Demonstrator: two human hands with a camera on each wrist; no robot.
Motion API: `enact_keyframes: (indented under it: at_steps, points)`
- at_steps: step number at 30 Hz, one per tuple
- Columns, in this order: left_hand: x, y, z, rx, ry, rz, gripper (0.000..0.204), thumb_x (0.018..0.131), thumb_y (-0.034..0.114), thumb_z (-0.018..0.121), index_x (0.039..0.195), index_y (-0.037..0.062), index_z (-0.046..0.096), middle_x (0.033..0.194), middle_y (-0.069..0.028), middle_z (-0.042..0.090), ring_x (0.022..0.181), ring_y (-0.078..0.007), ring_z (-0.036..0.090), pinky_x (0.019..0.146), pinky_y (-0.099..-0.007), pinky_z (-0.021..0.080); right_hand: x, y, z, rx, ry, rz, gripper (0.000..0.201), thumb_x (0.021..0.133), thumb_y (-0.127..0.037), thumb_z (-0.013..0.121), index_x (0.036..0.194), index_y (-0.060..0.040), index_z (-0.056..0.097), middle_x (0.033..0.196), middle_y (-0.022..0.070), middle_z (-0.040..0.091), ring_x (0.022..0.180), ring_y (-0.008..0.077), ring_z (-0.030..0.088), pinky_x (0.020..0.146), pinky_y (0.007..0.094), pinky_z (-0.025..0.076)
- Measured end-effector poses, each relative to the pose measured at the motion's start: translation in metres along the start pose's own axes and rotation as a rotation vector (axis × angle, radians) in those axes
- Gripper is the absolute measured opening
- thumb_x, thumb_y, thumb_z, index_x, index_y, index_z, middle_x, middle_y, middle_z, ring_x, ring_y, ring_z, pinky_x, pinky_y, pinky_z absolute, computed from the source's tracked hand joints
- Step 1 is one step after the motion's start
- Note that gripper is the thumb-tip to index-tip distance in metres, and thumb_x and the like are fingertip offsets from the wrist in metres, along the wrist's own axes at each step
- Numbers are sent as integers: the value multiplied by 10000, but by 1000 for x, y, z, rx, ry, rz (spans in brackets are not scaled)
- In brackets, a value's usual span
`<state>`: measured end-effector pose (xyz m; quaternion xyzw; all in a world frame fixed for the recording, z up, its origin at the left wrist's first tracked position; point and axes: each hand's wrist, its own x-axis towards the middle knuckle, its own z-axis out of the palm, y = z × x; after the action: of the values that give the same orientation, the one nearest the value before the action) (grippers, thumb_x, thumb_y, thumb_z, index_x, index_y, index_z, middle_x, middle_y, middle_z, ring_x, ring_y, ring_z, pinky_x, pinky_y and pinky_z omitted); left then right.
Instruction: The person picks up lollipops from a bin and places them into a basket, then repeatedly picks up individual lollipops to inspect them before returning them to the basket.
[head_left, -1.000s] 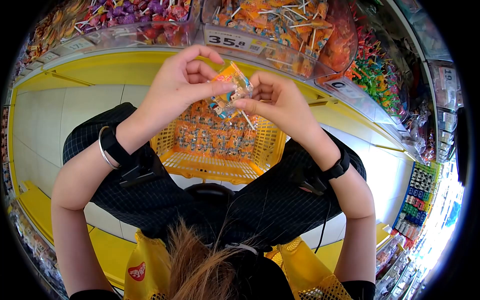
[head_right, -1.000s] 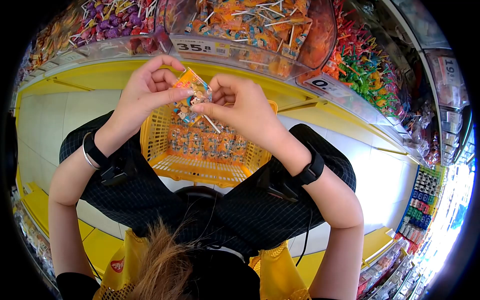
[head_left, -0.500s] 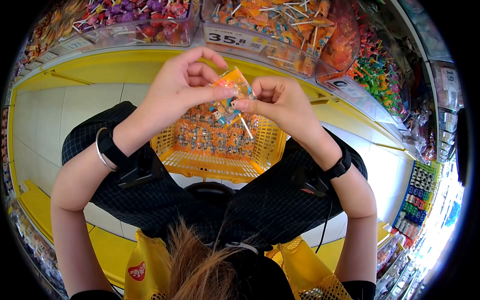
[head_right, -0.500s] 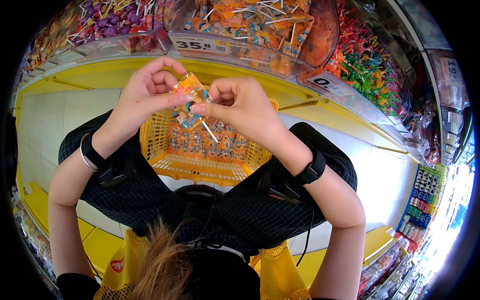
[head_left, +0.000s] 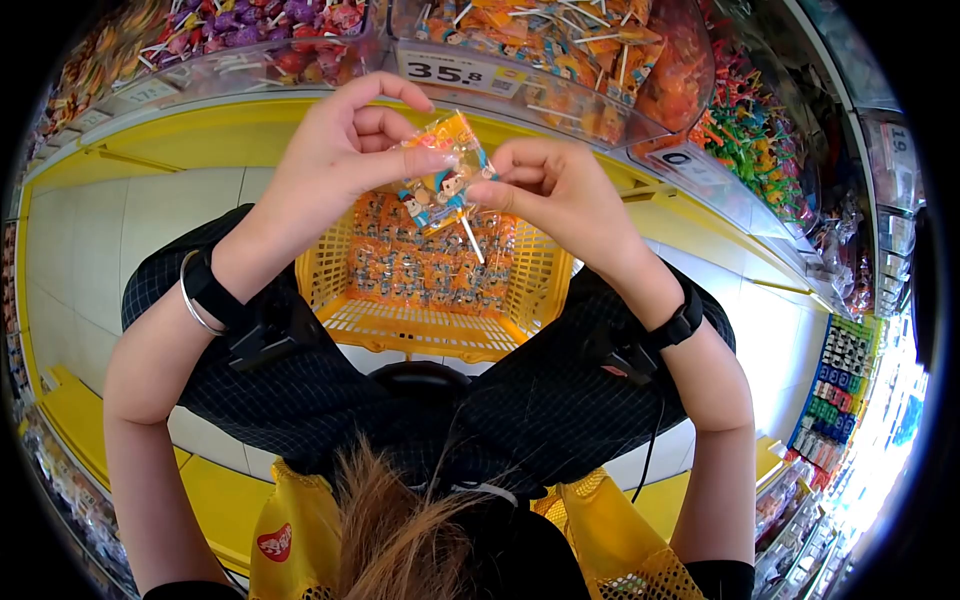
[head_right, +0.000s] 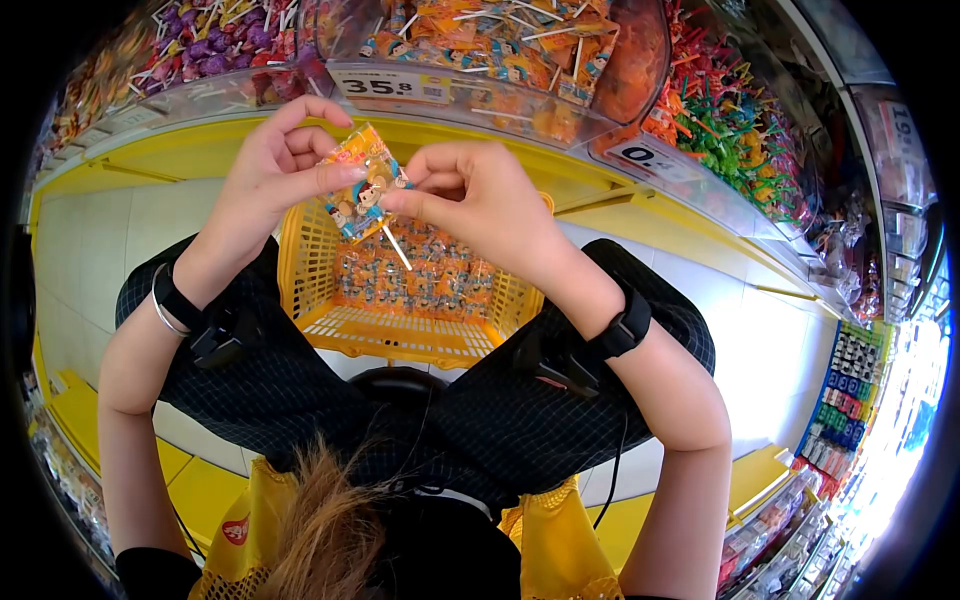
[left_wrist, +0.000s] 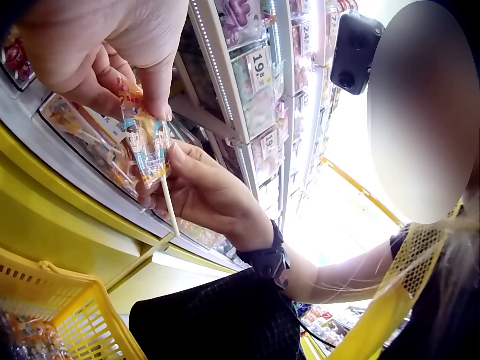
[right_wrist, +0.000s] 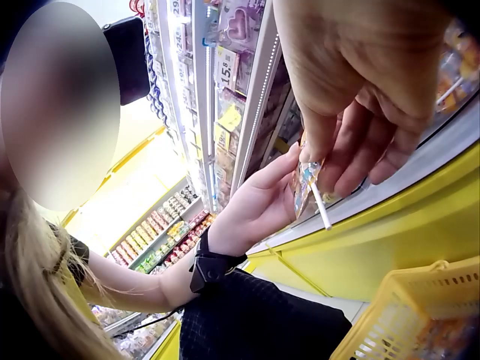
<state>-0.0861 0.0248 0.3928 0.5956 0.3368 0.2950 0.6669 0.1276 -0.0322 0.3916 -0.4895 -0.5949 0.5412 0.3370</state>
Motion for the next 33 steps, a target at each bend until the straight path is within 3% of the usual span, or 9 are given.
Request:
enact_keyframes:
  at_steps: [11,20,26,28,33]
  points:
    - [0,-3,-1,13,-45,3,367,782,67,707,1068,61,477,831,-5,612,781,-55,594,718,-177,450,1,8,2,51,-20,17,293,804,-210,734,714,-27,524,635,-38,553,584,3,438,498,195,335]
    - [4,-2,-4,19,-48,21,358,798,68,693,1085,53,479,822,-9,611,795,-64,596,733,-188,450,-2,-3,0,48,-22,57,208,835,-126,677,736,-13,534,625,-38,551,578,-7,428,508,183,323]
    - [6,0,-5,40,-22,38,348,810,71,681,1099,51,489,811,2,606,790,-58,589,734,-191,447,-4,-3,-1,16,-3,5,100,861,-80,616,826,10,589,687,-8,622,593,2,442,520,197,352]
    - [6,0,-5,53,-19,47,342,815,76,678,1101,51,492,811,5,606,790,-55,587,738,-191,444,-3,-1,-5,20,-45,39,94,879,-68,581,884,21,612,769,31,668,648,31,532,584,199,421]
    - [7,-5,-9,59,43,60,283,835,131,675,1066,50,534,806,32,598,778,-31,547,727,-184,420,-3,3,-9,150,3,-43,141,910,-71,529,972,29,606,880,74,686,757,97,629,705,213,480]
